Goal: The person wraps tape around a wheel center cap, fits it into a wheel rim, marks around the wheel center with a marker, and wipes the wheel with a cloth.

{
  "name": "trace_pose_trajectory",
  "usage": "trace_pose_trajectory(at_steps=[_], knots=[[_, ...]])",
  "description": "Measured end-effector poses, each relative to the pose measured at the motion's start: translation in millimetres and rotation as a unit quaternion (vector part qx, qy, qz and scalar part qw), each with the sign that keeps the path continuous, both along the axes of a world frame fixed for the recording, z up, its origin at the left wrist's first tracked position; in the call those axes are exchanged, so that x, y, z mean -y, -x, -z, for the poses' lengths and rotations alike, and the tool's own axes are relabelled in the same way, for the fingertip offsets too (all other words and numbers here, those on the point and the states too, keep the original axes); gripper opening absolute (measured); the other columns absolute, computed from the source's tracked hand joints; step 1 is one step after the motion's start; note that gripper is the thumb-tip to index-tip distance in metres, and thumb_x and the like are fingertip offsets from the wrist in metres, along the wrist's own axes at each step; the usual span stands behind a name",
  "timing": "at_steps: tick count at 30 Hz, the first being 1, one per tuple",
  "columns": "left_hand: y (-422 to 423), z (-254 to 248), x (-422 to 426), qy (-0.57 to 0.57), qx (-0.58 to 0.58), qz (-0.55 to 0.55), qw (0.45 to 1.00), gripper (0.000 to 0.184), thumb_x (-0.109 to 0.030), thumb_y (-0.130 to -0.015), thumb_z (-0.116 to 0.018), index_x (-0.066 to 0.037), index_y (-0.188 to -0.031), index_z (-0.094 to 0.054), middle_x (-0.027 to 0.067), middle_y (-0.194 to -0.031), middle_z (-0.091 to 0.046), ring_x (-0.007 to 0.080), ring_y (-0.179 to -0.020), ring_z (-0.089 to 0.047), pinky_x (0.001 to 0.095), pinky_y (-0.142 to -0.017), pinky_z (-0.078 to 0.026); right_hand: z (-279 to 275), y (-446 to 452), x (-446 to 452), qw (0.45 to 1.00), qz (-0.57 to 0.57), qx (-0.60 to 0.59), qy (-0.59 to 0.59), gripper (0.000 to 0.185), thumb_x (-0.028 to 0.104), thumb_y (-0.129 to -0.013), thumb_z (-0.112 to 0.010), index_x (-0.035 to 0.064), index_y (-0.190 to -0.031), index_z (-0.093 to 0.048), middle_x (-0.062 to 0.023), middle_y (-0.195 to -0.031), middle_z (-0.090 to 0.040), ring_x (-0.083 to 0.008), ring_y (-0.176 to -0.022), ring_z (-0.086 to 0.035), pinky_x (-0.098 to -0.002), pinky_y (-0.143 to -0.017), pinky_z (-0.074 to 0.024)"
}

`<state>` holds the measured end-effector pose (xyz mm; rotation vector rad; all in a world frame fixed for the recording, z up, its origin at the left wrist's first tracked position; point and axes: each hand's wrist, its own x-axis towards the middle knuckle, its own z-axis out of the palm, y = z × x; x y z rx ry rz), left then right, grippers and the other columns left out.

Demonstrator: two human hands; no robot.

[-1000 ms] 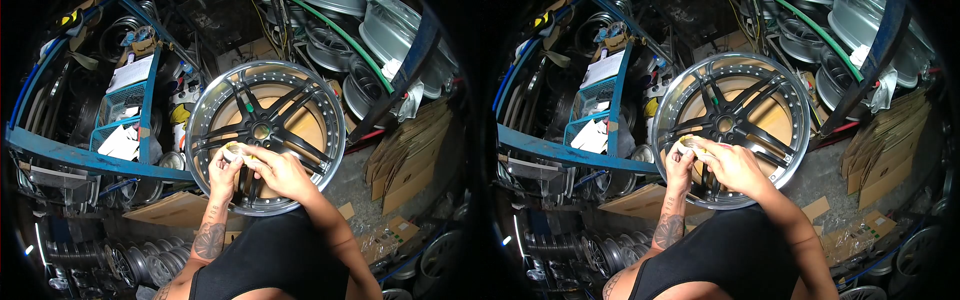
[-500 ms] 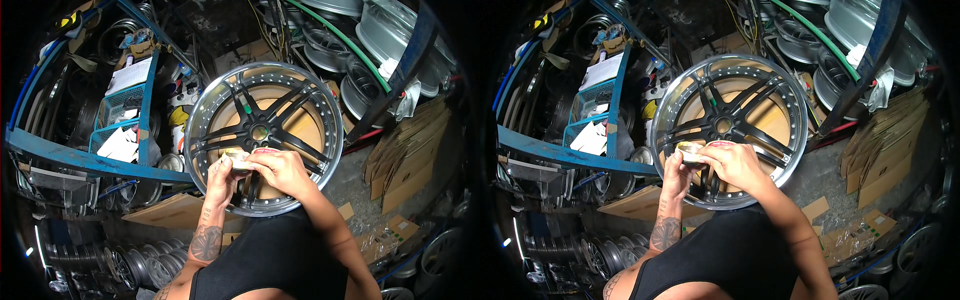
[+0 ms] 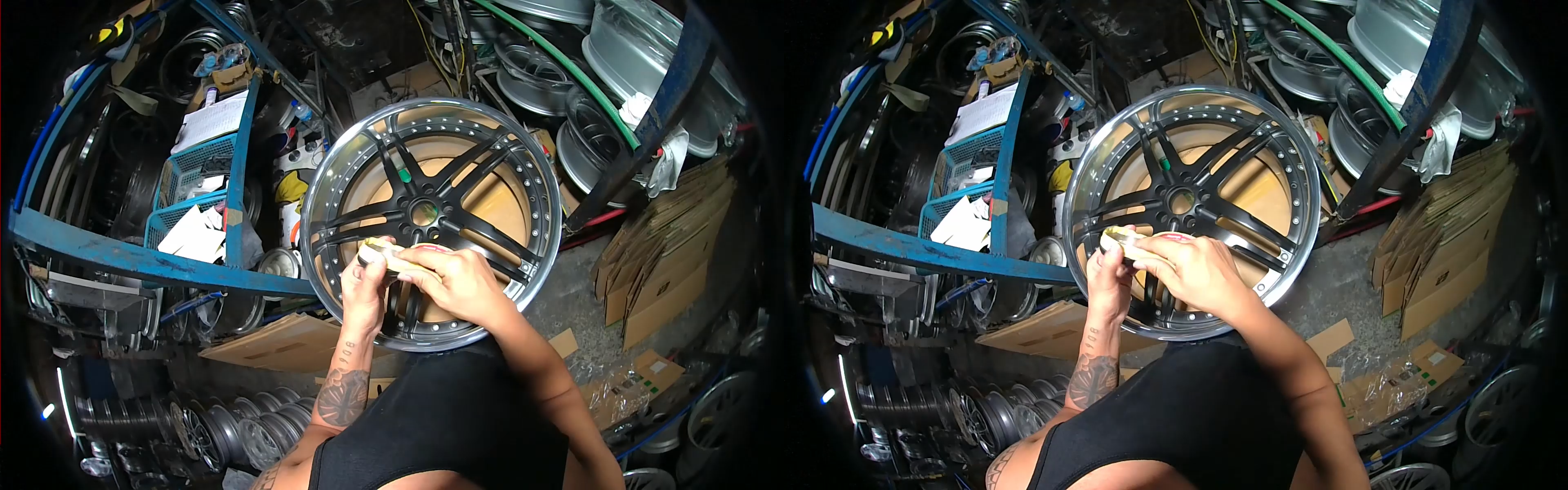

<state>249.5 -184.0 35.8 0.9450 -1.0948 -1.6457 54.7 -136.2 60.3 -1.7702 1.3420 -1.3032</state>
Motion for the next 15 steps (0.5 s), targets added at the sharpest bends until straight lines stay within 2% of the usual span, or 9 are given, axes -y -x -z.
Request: trace_pose_trajectory(at_steps=[2,3,5,8,11,14,15], knots=[[-2,-3,2,-0.032,-0.043,-0.006,0.999,0.048,-0.031,-0.1,-0.071,0.002,-0.133,-0.061,0.0099,-0.118,-0.07,0.0199,-0.11,-0.069,0.0383,-0.099,-0.057,-9,4,-6,0.994,-0.048,0.057,-0.084,0.036,0.025,-0.098,-0.067,0.0136,-0.132,-0.067,-0.0145,-0.105,-0.077,-0.0366,-0.082,-0.074,-0.0445,-0.069,-0.0595],[-4,-2,1,-0.017,-0.033,0.003,0.999,0.049,-0.036,-0.101,-0.069,0.001,-0.132,-0.061,0.0105,-0.116,-0.071,0.0224,-0.107,-0.071,0.0419,-0.096,-0.059,-8,4,-5,0.995,-0.042,0.045,-0.08,0.04,0.025,-0.098,-0.067,0.0147,-0.136,-0.063,-0.0151,-0.105,-0.076,-0.0375,-0.082,-0.074,-0.0451,-0.07,-0.0595],[-3,-5,-3,-0.012,-0.021,0.016,1.0,0.056,-0.041,-0.101,-0.067,0.002,-0.135,-0.059,0.0119,-0.122,-0.07,0.0222,-0.111,-0.071,0.0397,-0.098,-0.057,-2,5,-5,0.997,-0.025,0.024,-0.074,0.048,0.025,-0.099,-0.066,0.0169,-0.145,-0.057,-0.0164,-0.107,-0.076,-0.0392,-0.083,-0.074,-0.0462,-0.07,-0.0594],[-5,-6,-3,-0.019,-0.018,0.036,0.999,0.061,-0.046,-0.1,-0.067,0.001,-0.137,-0.058,0.0116,-0.126,-0.069,0.0214,-0.116,-0.068,0.0394,-0.103,-0.054,1,5,1,0.997,-0.021,0.039,-0.064,0.043,0.025,-0.098,-0.067,0.0184,-0.14,-0.061,-0.0171,-0.107,-0.075,-0.0399,-0.082,-0.074,-0.047,-0.07,-0.0592],[-7,-3,0,-0.024,-0.007,0.063,0.998,0.063,-0.047,-0.1,-0.067,0.001,-0.139,-0.057,0.0108,-0.129,-0.068,0.0206,-0.122,-0.065,0.0394,-0.11,-0.048,15,6,6,0.999,-0.029,0.011,-0.03,0.033,0.026,-0.098,-0.067,0.0188,-0.13,-0.07,-0.0164,-0.096,-0.076,-0.0381,-0.078,-0.074,-0.0466,-0.068,-0.0581],[-1,-9,1,-0.045,-0.005,0.08,0.996,0.062,-0.044,-0.101,-0.066,0.0,-0.143,-0.055,0.0099,-0.132,-0.066,0.0198,-0.126,-0.061,0.0384,-0.114,-0.042,14,11,8,0.988,-0.082,0.041,-0.123,0.023,0.027,-0.098,-0.068,0.0171,-0.117,-0.076,-0.0154,-0.082,-0.074,-0.0367,-0.073,-0.073,-0.045,-0.065,-0.0564],[2,-5,0,-0.062,-0.018,0.069,0.996,0.06,-0.041,-0.102,-0.066,0.001,-0.144,-0.055,0.0098,-0.133,-0.066,0.02,-0.125,-0.061,0.0382,-0.115,-0.041,14,9,8,0.99,-0.063,0.025,-0.12,0.021,0.028,-0.098,-0.068,0.0156,-0.111,-0.078,-0.0158,-0.073,-0.071,-0.0352,-0.07,-0.072,-0.0421,-0.063,-0.0547]])
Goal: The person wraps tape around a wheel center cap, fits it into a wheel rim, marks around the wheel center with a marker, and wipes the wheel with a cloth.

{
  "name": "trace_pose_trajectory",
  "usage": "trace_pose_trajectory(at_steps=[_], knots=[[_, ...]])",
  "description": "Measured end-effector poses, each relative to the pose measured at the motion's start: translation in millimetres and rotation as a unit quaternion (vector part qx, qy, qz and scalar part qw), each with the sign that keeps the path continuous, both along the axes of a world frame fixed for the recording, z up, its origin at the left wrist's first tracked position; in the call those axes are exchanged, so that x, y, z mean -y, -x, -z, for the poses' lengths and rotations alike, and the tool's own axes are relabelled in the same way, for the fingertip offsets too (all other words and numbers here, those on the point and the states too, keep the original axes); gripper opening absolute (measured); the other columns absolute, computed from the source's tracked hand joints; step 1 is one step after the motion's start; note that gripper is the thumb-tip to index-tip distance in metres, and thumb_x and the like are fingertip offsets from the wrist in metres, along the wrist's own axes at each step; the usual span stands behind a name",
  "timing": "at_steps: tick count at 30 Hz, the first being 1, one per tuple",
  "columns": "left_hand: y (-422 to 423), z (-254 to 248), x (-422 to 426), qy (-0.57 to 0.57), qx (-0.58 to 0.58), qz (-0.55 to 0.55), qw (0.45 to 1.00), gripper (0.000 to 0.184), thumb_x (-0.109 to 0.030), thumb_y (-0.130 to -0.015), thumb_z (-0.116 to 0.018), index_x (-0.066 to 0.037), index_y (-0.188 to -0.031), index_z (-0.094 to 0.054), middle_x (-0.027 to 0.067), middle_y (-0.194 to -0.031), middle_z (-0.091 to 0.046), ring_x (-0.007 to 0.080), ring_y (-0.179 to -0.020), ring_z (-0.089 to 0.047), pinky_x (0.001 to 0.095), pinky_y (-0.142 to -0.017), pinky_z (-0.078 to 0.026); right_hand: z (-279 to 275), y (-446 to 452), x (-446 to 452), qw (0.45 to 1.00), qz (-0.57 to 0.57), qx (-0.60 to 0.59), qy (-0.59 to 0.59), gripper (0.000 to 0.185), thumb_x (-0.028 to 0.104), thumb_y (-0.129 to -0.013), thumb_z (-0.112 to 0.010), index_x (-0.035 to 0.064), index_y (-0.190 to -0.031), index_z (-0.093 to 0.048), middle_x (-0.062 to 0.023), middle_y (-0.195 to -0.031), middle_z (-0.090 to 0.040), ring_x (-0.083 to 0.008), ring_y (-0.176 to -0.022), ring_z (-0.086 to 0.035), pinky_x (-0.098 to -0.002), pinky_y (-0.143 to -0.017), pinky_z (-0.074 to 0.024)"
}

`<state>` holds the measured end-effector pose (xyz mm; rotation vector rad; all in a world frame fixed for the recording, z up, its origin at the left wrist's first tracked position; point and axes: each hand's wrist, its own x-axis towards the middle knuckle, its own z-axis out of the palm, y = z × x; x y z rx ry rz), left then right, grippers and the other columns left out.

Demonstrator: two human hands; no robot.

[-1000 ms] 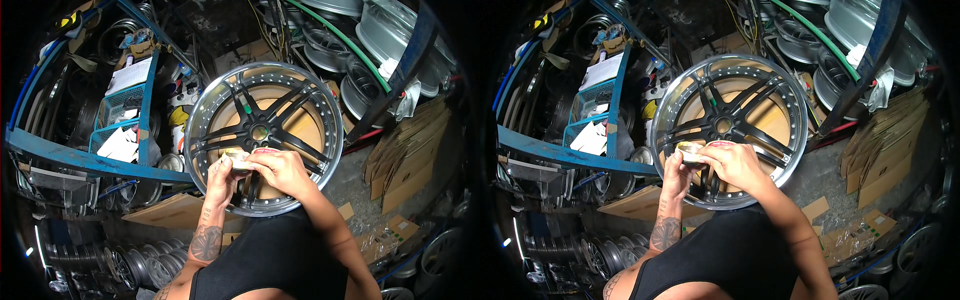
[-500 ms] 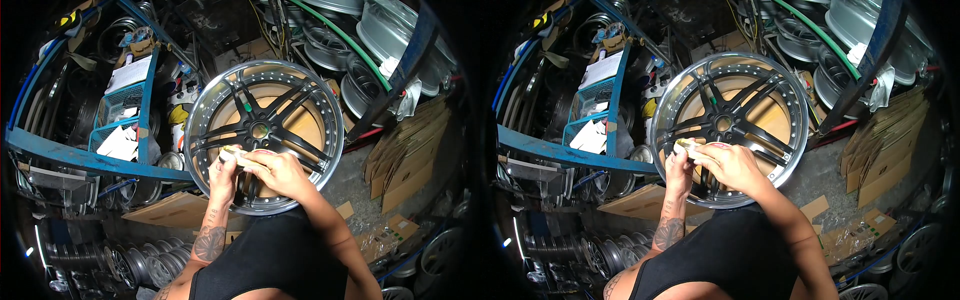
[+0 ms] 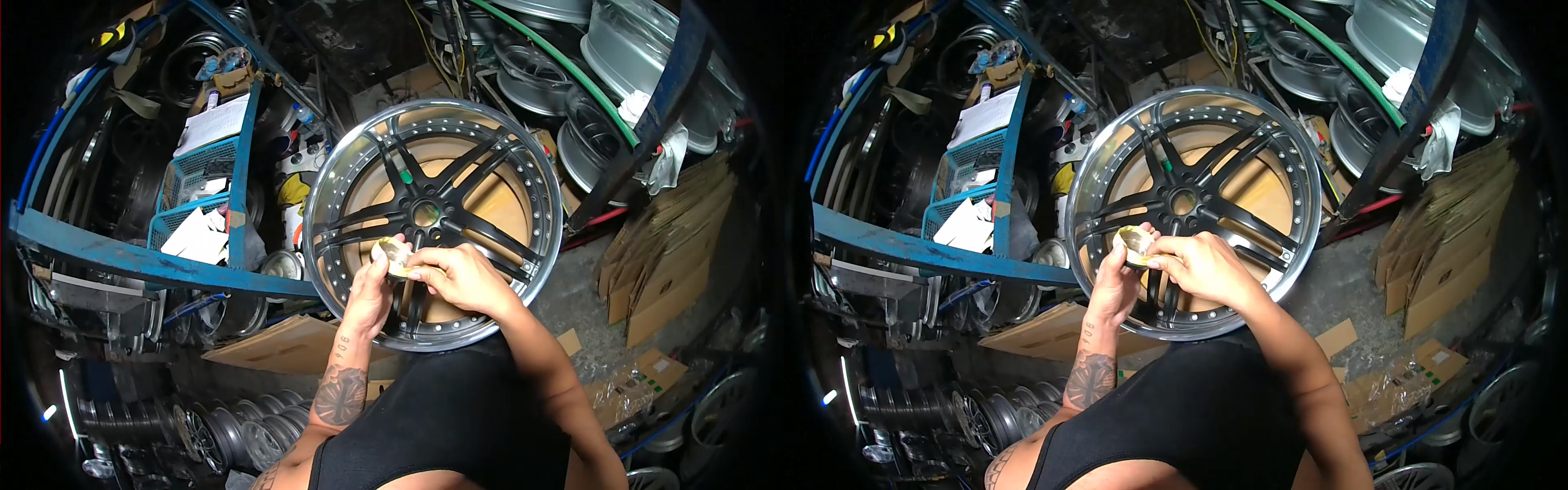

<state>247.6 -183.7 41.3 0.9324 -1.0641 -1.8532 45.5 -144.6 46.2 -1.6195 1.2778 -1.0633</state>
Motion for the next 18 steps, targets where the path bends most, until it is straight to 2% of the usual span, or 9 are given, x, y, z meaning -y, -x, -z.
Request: trace_pose_trajectory(at_steps=[3,5,6,9,12,15,18], knots=[[2,6,-3,0.007,0.005,-0.017,1.0,0.05,-0.031,-0.102,-0.069,0.0,-0.14,-0.058,0.0074,-0.133,-0.064,0.0169,-0.123,-0.06,0.0352,-0.112,-0.043,7,-4,2,0.998,0.047,-0.007,0.05,0.023,0.029,-0.098,-0.067,0.0139,-0.112,-0.078,-0.0168,-0.072,-0.07,-0.0355,-0.068,-0.072,-0.0412,-0.062,-0.0544],[-3,18,-2,0.052,0.03,-0.01,0.998,0.045,-0.027,-0.101,-0.071,-0.001,-0.136,-0.06,0.0067,-0.13,-0.066,0.0155,-0.122,-0.06,0.0335,-0.111,-0.044,6,-3,0,0.999,0.041,-0.017,0.025,0.026,0.03,-0.099,-0.066,0.0132,-0.115,-0.077,-0.0161,-0.072,-0.07,-0.0345,-0.068,-0.073,-0.0406,-0.063,-0.055],[0,9,-1,0.062,0.041,-0.021,0.997,0.039,-0.024,-0.1,-0.072,0.0,-0.129,-0.062,0.0071,-0.126,-0.068,0.0148,-0.118,-0.063,0.0327,-0.107,-0.047,3,-4,0,0.999,0.037,-0.022,0.012,0.027,0.031,-0.1,-0.065,0.0128,-0.117,-0.076,-0.0158,-0.071,-0.071,-0.034,-0.068,-0.073,-0.0403,-0.063,-0.0553],[-6,4,3,0.017,-0.036,-0.036,0.999,0.039,-0.024,-0.1,-0.072,0.001,-0.128,-0.063,0.0089,-0.121,-0.07,0.0169,-0.112,-0.066,0.0352,-0.105,-0.051,-16,-2,-5,0.998,-0.011,0.057,-0.028,0.038,0.032,-0.101,-0.064,0.0143,-0.134,-0.068,-0.0144,-0.074,-0.073,-0.0339,-0.07,-0.074,-0.041,-0.065,-0.0566],[-15,4,8,0.014,-0.037,-0.037,0.999,0.044,-0.029,-0.099,-0.072,0.002,-0.128,-0.063,0.0114,-0.118,-0.071,0.0209,-0.11,-0.07,0.0396,-0.103,-0.054,-26,-2,-13,0.998,-0.019,0.034,-0.055,0.05,0.033,-0.102,-0.063,0.0168,-0.149,-0.056,-0.0139,-0.078,-0.075,-0.034,-0.072,-0.075,-0.0415,-0.068,-0.0575],[-10,0,5,0.03,-0.035,-0.034,0.998,0.047,-0.032,-0.098,-0.073,0.004,-0.128,-0.062,0.013,-0.119,-0.072,0.0229,-0.11,-0.071,0.0418,-0.103,-0.055,-19,2,-13,1.0,0.019,0.008,-0.024,0.056,0.033,-0.102,-0.062,0.0181,-0.154,-0.05,-0.015,-0.082,-0.075,-0.0351,-0.074,-0.075,-0.042,-0.068,-0.0575],[-9,3,3,0.022,-0.051,-0.018,0.998,0.048,-0.033,-0.099,-0.071,0.004,-0.129,-0.062,0.0135,-0.12,-0.071,0.0231,-0.11,-0.071,0.0425,-0.102,-0.057,-5,0,-8,0.999,0.023,0.032,-0.016,0.047,0.031,-0.101,-0.063,0.0172,-0.146,-0.059,-0.0156,-0.082,-0.075,-0.0349,-0.073,-0.074,-0.042,-0.066,-0.0566]])
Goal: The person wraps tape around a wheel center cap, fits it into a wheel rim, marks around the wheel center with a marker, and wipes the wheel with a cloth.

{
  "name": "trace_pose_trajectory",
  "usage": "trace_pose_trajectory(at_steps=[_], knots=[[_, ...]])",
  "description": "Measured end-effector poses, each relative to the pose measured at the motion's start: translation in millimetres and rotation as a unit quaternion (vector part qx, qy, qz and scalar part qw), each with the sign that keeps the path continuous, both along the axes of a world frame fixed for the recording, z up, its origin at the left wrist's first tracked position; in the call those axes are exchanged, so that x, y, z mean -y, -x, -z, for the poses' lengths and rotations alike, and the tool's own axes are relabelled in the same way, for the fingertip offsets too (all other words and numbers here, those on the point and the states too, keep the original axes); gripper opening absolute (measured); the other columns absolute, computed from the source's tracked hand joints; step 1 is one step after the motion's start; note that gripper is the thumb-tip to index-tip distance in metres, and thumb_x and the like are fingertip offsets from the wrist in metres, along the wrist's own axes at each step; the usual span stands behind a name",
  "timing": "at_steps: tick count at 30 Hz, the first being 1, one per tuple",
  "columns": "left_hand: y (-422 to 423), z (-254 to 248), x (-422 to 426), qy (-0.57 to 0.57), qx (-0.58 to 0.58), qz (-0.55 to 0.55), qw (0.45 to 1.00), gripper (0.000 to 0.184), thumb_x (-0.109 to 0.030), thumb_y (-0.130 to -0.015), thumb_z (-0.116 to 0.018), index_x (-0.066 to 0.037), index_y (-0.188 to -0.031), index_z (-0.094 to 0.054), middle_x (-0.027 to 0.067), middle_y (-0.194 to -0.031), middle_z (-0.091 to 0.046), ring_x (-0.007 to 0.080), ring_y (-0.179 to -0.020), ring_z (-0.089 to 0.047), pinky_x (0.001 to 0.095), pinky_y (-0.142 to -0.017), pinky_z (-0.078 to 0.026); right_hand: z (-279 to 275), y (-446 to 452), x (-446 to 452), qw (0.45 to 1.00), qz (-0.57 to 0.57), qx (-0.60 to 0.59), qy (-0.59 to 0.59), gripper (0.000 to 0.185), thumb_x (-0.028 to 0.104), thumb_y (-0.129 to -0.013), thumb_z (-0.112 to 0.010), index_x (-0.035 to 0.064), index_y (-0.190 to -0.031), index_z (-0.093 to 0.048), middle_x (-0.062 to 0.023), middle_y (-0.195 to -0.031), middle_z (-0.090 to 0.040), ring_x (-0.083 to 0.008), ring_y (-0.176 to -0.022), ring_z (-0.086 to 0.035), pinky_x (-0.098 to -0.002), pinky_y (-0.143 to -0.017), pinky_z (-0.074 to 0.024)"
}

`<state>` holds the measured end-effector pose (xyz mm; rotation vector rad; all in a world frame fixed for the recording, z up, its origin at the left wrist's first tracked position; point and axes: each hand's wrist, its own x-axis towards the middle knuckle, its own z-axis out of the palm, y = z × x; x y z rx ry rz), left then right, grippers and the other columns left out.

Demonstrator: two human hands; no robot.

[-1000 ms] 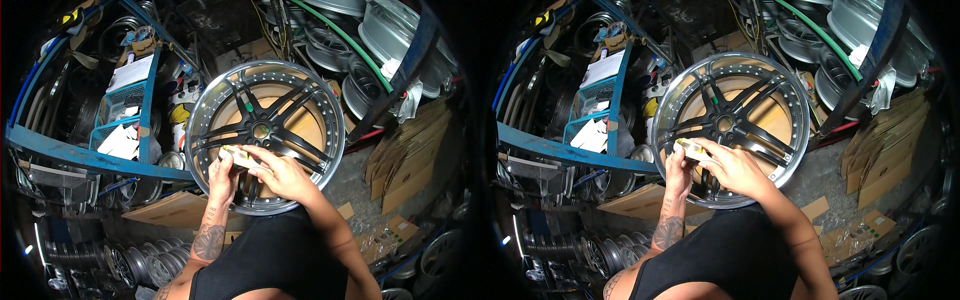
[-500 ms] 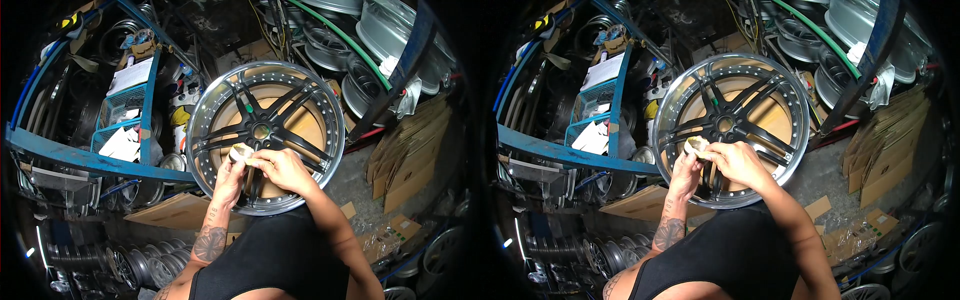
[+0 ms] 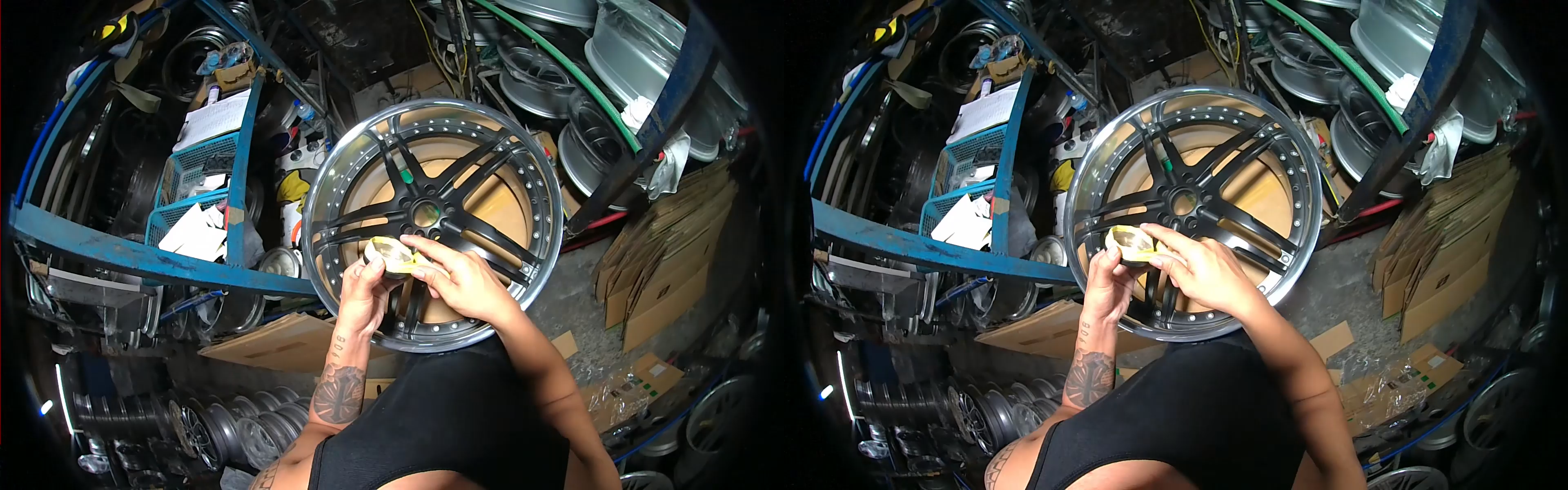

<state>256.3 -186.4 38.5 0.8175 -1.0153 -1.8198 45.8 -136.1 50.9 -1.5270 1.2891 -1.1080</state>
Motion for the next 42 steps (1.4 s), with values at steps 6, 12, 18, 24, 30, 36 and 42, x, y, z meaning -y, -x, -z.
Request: trace_pose_trajectory(at_steps=[6,12,18,24,30,36,42], knots=[[-11,7,4,-0.053,0.003,0.046,0.998,0.058,-0.045,-0.1,-0.067,0.0,-0.136,-0.058,0.0133,-0.129,-0.068,0.0246,-0.117,-0.069,0.0442,-0.102,-0.057,5,-7,6,0.999,-0.003,0.011,0.045,0.026,0.026,-0.1,-0.065,0.0122,-0.12,-0.075,-0.0124,-0.085,-0.075,-0.0331,-0.072,-0.074,-0.0394,-0.065,-0.0564],[2,-5,3,-0.012,0.052,0.038,0.998,0.047,-0.022,-0.098,-0.074,0.002,-0.136,-0.058,0.0102,-0.124,-0.069,0.0179,-0.114,-0.068,0.0338,-0.104,-0.053,-2,-3,8,1.0,0.022,-0.003,0.002,0.023,0.027,-0.098,-0.068,0.0097,-0.108,-0.078,-0.0109,-0.095,-0.075,-0.0352,-0.077,-0.073,-0.0407,-0.068,-0.0576],[-1,0,7,0.029,0.028,-0.018,0.999,0.048,-0.023,-0.095,-0.076,0.002,-0.133,-0.06,0.0104,-0.121,-0.07,0.019,-0.111,-0.069,0.0363,-0.102,-0.055,-16,-6,-2,0.997,-0.002,-0.053,0.051,0.042,0.036,-0.099,-0.066,0.0128,-0.134,-0.066,-0.0164,-0.1,-0.075,-0.0399,-0.084,-0.072,-0.0454,-0.072,-0.057],[-9,-2,16,0.055,0.063,-0.039,0.996,0.052,-0.033,-0.093,-0.077,0.003,-0.128,-0.062,0.0119,-0.117,-0.072,0.0208,-0.108,-0.071,0.0386,-0.099,-0.059,-30,3,-7,0.999,0.013,-0.047,0.019,0.051,0.034,-0.101,-0.065,0.0153,-0.147,-0.054,-0.0194,-0.113,-0.073,-0.0411,-0.093,-0.072,-0.0469,-0.076,-0.0575],[-6,-2,13,0.015,-0.005,0.02,1.0,0.059,-0.04,-0.096,-0.073,0.006,-0.13,-0.059,0.015,-0.12,-0.071,0.024,-0.106,-0.073,0.0407,-0.095,-0.061,6,-6,11,0.989,0.061,0.001,0.134,0.035,0.027,-0.1,-0.067,0.0144,-0.132,-0.067,-0.0153,-0.118,-0.074,-0.0394,-0.1,-0.072,-0.0445,-0.079,-0.0595],[-3,7,11,-0.043,-0.035,0.039,0.998,0.064,-0.047,-0.101,-0.065,0.008,-0.132,-0.057,0.0173,-0.122,-0.07,0.0273,-0.107,-0.073,0.0451,-0.092,-0.064,9,-5,12,0.994,0.032,-0.011,0.104,0.024,0.023,-0.099,-0.067,0.0113,-0.119,-0.073,-0.0154,-0.104,-0.075,-0.0386,-0.089,-0.074,-0.043,-0.074,-0.0596],[14,-4,2,0.052,0.065,-0.038,0.996,0.05,-0.025,-0.094,-0.079,-0.002,-0.135,-0.06,0.0106,-0.124,-0.068,0.0171,-0.114,-0.067,0.0327,-0.104,-0.052,8,-5,10,0.994,0.047,-0.05,0.082,0.023,0.025,-0.099,-0.067,0.0095,-0.114,-0.074,-0.0157,-0.1,-0.076,-0.0384,-0.086,-0.073,-0.0433,-0.072,-0.0589]])
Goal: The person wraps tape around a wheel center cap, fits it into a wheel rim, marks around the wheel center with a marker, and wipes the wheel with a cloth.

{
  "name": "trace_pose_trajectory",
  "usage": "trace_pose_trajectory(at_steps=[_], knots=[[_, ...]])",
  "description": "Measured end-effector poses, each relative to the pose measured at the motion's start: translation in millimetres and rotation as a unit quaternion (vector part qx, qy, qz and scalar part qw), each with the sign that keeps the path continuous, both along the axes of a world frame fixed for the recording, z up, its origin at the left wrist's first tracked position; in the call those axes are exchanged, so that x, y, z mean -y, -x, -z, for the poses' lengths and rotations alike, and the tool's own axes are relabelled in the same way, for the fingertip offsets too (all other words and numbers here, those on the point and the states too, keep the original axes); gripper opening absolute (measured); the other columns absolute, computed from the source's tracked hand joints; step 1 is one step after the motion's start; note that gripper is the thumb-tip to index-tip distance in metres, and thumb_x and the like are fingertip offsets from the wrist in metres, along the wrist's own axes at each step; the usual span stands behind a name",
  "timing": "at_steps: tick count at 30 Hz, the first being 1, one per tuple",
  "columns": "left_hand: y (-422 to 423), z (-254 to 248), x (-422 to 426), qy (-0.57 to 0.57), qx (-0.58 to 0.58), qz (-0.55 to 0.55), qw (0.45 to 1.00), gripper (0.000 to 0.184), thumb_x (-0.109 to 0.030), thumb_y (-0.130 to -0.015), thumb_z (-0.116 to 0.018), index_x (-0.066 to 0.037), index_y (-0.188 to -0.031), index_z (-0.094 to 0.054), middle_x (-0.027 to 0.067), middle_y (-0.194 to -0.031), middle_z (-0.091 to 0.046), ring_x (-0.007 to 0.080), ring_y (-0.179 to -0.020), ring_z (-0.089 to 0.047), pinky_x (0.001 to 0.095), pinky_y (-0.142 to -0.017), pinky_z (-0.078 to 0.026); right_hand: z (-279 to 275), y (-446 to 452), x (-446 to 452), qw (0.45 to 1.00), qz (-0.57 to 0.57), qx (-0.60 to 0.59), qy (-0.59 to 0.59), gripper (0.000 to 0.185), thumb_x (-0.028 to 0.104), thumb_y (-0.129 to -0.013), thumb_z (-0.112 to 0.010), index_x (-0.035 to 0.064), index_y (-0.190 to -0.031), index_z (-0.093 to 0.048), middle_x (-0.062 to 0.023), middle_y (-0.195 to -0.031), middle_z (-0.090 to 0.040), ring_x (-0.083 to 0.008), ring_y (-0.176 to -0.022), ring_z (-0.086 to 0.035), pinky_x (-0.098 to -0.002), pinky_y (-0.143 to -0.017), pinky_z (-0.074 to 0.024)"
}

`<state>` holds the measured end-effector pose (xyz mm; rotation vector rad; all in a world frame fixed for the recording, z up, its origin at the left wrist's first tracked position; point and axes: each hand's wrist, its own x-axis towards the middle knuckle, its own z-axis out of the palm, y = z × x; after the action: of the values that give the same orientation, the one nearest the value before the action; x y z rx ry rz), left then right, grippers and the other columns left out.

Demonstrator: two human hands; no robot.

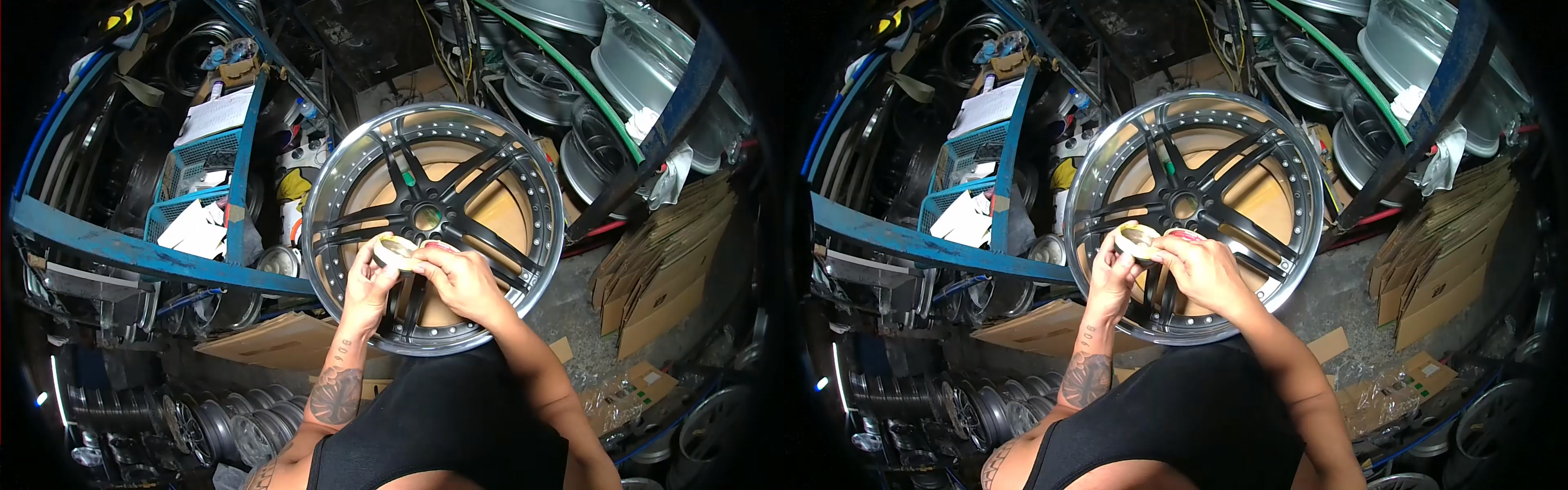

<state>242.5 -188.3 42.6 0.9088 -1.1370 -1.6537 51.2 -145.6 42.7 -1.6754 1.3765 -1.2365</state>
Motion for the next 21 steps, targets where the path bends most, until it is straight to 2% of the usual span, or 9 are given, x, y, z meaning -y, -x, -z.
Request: trace_pose_trajectory(at_steps=[3,5,7,8,11,15,16,19,21], knots=[[-6,11,6,0.078,0.069,-0.018,0.994,0.049,-0.02,-0.092,-0.081,-0.001,-0.132,-0.06,0.0095,-0.121,-0.069,0.0161,-0.111,-0.067,0.0318,-0.102,-0.053,-15,-4,-3,1.0,-0.017,-0.001,-0.023,0.028,0.029,-0.101,-0.066,0.0112,-0.122,-0.072,-0.0167,-0.103,-0.075,-0.0393,-0.086,-0.073,-0.0451,-0.072,-0.0587],[-10,8,11,0.011,-0.023,-0.005,1.0,0.044,-0.021,-0.093,-0.079,0.0,-0.128,-0.063,0.008,-0.116,-0.071,0.0172,-0.106,-0.07,0.0334,-0.098,-0.056,-18,-4,-5,0.999,-0.04,0.0,-0.025,0.035,0.03,-0.102,-0.064,0.0138,-0.132,-0.066,-0.0172,-0.104,-0.075,-0.0404,-0.086,-0.073,-0.0468,-0.072,-0.0583],[-13,2,14,-0.008,-0.036,-0.004,0.999,0.049,-0.032,-0.094,-0.077,0.0,-0.128,-0.063,0.0097,-0.116,-0.072,0.0189,-0.106,-0.071,0.0367,-0.097,-0.058,-15,-6,-8,0.997,-0.069,-0.007,-0.017,0.045,0.03,-0.103,-0.063,0.017,-0.146,-0.057,-0.0176,-0.105,-0.075,-0.0418,-0.086,-0.072,-0.0485,-0.071,-0.0579],[-15,0,14,0.002,-0.025,-0.007,1.0,0.052,-0.036,-0.095,-0.076,0.001,-0.128,-0.063,0.0106,-0.116,-0.072,0.0195,-0.106,-0.071,0.0373,-0.096,-0.058,-8,-8,-9,0.998,-0.048,-0.041,0.02,0.059,0.029,-0.103,-0.061,0.0218,-0.158,-0.04,-0.0175,-0.104,-0.075,-0.0441,-0.086,-0.072,-0.0505,-0.07,-0.0574],[-20,-6,14,0.015,-0.001,-0.004,1.0,0.058,-0.045,-0.095,-0.073,0.001,-0.13,-0.062,0.0119,-0.117,-0.072,0.0208,-0.106,-0.072,0.0397,-0.094,-0.06,-6,2,-5,0.998,-0.045,0.006,-0.045,0.063,0.028,-0.103,-0.062,0.0243,-0.16,-0.036,-0.0175,-0.106,-0.075,-0.0434,-0.087,-0.072,-0.0505,-0.069,-0.0574],[-22,-8,12,-0.012,-0.018,0.011,1.0,0.061,-0.051,-0.098,-0.069,0.0,-0.131,-0.061,0.0134,-0.119,-0.072,0.0232,-0.104,-0.073,0.0408,-0.085,-0.064,4,4,2,0.999,-0.018,-0.038,-0.025,0.047,0.027,-0.103,-0.062,0.024,-0.149,-0.053,-0.0161,-0.11,-0.075,-0.0382,-0.091,-0.074,-0.0466,-0.071,-0.0599],[-21,-6,12,-0.028,-0.032,0.005,0.999,0.061,-0.051,-0.098,-0.067,0.001,-0.13,-0.061,0.0142,-0.119,-0.072,0.0241,-0.102,-0.074,0.0404,-0.083,-0.065,-5,1,0,1.0,-0.001,-0.006,-0.001,0.036,0.025,-0.101,-0.064,0.0207,-0.138,-0.065,-0.0152,-0.113,-0.075,-0.0373,-0.096,-0.074,-0.0444,-0.075,-0.061],[-23,0,15,-0.064,-0.072,0.012,0.995,0.063,-0.054,-0.1,-0.063,0.002,-0.129,-0.06,0.0169,-0.117,-0.073,0.0271,-0.094,-0.076,0.04,-0.079,-0.067,10,-5,11,0.989,0.03,-0.014,0.145,0.033,0.022,-0.099,-0.067,0.0177,-0.132,-0.07,-0.0143,-0.117,-0.074,-0.0363,-0.1,-0.073,-0.043,-0.08,-0.0608],[-26,-1,16,-0.08,-0.093,0.029,0.992,0.064,-0.053,-0.101,-0.062,0.003,-0.13,-0.059,0.0188,-0.117,-0.072,0.0286,-0.092,-0.077,0.0396,-0.078,-0.068,13,-6,9,0.992,0.018,0.016,0.121,0.034,0.021,-0.098,-0.069,0.0162,-0.131,-0.07,-0.0141,-0.119,-0.074,-0.0355,-0.102,-0.073,-0.0427,-0.082,-0.0605]])
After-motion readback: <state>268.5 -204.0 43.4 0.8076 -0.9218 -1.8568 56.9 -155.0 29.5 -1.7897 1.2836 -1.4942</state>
